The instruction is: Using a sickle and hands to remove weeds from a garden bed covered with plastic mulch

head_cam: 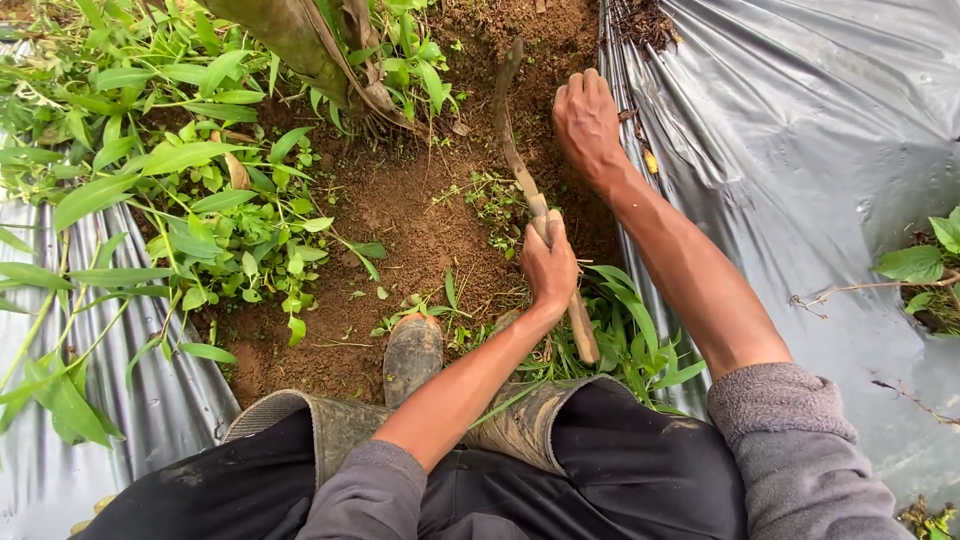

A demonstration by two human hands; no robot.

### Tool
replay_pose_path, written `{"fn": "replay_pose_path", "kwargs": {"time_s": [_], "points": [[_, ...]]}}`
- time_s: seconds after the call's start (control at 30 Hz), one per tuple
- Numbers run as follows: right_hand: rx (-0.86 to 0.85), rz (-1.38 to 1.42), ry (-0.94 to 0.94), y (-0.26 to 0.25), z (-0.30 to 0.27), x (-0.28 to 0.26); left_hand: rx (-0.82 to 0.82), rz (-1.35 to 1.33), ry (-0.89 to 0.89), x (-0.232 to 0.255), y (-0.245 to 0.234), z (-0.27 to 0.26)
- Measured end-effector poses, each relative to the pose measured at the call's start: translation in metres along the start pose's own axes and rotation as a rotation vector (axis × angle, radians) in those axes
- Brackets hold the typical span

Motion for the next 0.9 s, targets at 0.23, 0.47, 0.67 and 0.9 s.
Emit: {"fn": "replay_pose_path", "kwargs": {"time_s": [0.23, 0.47, 0.67, 0.9], "points": [[-0.046, 0.454, 0.011, -0.028, -0.042, -0.058, -0.096, 0.426, 0.690, 0.160, -0.031, 0.017], [-0.390, 0.445, -0.268, -0.039, -0.061, -0.115, 0.016, 1.181, 0.912, 0.233, -0.133, 0.002], [0.232, -0.079, -0.351, 0.041, -0.079, -0.149, 0.055, 1.268, 0.637, 0.167, -0.157, 0.032], [0.081, -0.472, 0.004, -0.042, -0.076, -0.116, 0.030, 1.474, 0.617, 0.087, -0.180, 0.097]]}}
Point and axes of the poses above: each hand's wrist, its own z-axis towards the middle knuckle, its own y-axis out of the palm, x = y × z, the point moved 3 cm from there along z, towards the middle knuckle, and after that the axes turned 11 degrees about -y, right-handed, at the moved point
